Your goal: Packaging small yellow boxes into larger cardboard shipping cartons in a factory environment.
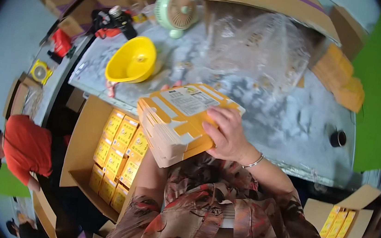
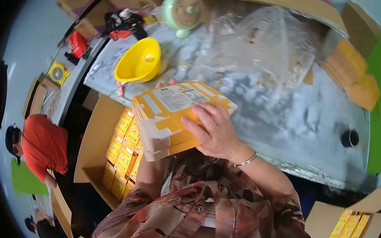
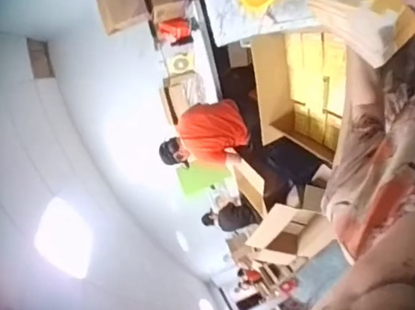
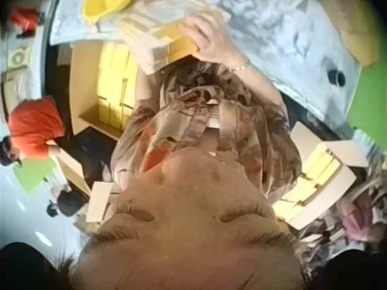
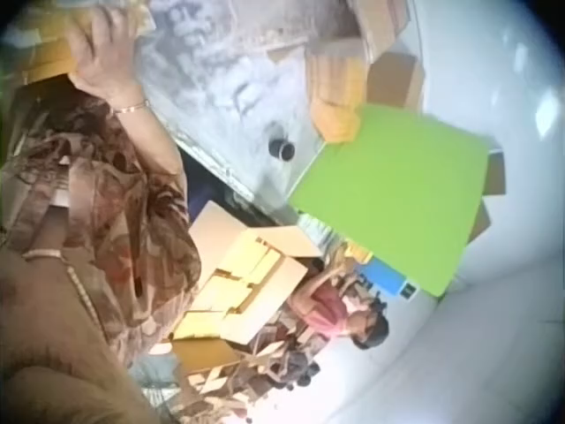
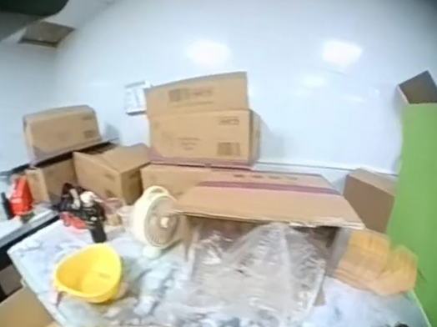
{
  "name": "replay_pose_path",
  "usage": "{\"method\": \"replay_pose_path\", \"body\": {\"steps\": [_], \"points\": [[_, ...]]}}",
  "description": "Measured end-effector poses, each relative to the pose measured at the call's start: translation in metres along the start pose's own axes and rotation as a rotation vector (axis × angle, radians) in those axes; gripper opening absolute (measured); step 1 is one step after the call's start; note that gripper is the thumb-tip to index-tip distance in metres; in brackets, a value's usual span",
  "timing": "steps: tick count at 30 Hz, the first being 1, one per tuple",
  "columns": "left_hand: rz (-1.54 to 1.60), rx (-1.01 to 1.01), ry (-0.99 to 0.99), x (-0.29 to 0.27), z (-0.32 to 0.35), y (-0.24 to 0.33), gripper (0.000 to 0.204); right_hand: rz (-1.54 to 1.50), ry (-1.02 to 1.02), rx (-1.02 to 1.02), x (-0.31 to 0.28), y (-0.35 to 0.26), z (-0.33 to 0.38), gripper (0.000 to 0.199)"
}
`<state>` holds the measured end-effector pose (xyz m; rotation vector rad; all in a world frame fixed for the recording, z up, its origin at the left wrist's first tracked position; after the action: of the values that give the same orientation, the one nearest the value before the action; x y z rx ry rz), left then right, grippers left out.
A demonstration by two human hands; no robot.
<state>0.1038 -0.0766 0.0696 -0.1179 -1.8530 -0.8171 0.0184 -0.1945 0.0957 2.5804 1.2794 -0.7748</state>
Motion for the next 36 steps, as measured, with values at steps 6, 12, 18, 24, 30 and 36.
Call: {"method": "replay_pose_path", "body": {"steps": [6,12,18,24,30,36], "points": [[-0.389,0.125,0.357,0.032,0.014,0.028,0.064,0.148,0.006,-0.23,0.038,-0.011,-0.009,0.035],[0.064,0.022,0.115,-0.054,0.009,0.045,0.072,0.157,-0.036,-0.34,0.043,-0.008,-0.009,0.031],[-0.027,-0.413,0.056,-0.067,0.018,0.064,0.074,0.088,-0.204,-0.413,0.032,-0.007,-0.007,0.043],[-0.148,-0.905,0.227,-0.082,0.037,0.06,0.051,0.009,-0.257,-0.618,0.038,-0.006,-0.002,0.047],[0.154,-0.455,0.362,-0.096,0.069,0.049,0.05,0.085,-0.293,0.122,0.057,0.052,0.003,0.048],[0.219,0.181,0.807,-0.118,0.051,0.046,0.042,-0.893,-0.035,1.21,0.109,0.087,0.078,0.044]]}}
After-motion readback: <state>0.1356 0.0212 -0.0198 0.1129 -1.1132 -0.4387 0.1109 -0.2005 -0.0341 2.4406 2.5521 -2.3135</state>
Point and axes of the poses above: each hand's wrist, its own z-axis away from the middle knuckle, its own x-axis out of the palm, y = z × x, the point moved 4 cm from there along -z, towards the middle knuckle, and after that the axes turned 11 degrees about -x, right-handed, at the moved point
